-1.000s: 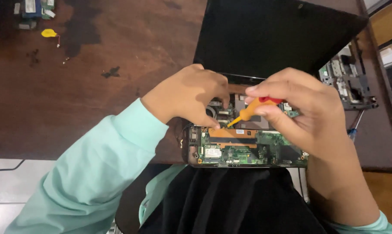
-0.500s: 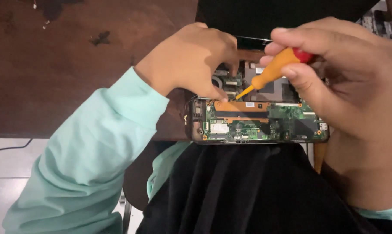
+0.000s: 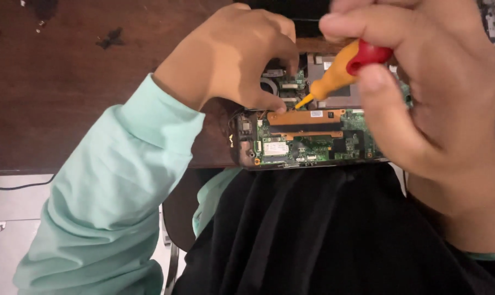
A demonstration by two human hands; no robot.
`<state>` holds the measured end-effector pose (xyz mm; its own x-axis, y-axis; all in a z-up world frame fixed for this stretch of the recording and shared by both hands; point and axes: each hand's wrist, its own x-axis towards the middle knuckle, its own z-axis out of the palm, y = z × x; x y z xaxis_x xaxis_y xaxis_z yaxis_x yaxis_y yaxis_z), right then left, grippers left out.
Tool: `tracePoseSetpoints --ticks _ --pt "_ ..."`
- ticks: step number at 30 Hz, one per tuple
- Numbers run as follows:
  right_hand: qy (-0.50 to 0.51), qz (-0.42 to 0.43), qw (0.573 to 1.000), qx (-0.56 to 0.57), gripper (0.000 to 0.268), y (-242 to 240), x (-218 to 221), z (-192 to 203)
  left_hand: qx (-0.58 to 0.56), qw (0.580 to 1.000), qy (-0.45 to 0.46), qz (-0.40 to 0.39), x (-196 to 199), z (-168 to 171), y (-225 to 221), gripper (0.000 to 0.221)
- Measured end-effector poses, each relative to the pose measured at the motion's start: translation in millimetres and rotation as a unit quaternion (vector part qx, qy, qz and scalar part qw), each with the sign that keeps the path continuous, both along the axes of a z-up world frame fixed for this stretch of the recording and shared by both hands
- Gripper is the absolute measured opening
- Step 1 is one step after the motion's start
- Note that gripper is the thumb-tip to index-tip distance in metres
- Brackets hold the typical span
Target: Removing internal components and disconnecting ribbon cables from a laptop motherboard using a screwdriver.
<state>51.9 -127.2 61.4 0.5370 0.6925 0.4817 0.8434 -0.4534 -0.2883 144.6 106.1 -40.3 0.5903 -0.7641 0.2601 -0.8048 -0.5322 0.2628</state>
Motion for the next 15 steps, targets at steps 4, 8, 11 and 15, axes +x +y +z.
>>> tracePoseSetpoints --ticks 4,8,11,15 --pt "0.030 -0.004 0.999 0.025 0.024 0.6 -1.0 -4.5 0.010 1.000 0.022 0.000 -2.0 2.2 -1.5 0.053" --pt "0.063 -0.011 0.997 0.051 0.016 1.0 -1.2 -5.7 -0.008 1.000 0.013 -0.006 -3.7 4.6 -0.6 0.055" --pt "0.087 -0.018 0.994 0.067 0.012 -0.8 -2.0 -6.7 -0.005 1.000 0.014 -0.002 -1.3 1.1 -1.0 0.052" --pt "0.110 -0.022 0.990 0.085 0.011 -1.9 -1.0 -9.7 -0.009 1.000 0.002 -0.014 0.0 0.5 0.0 0.052"
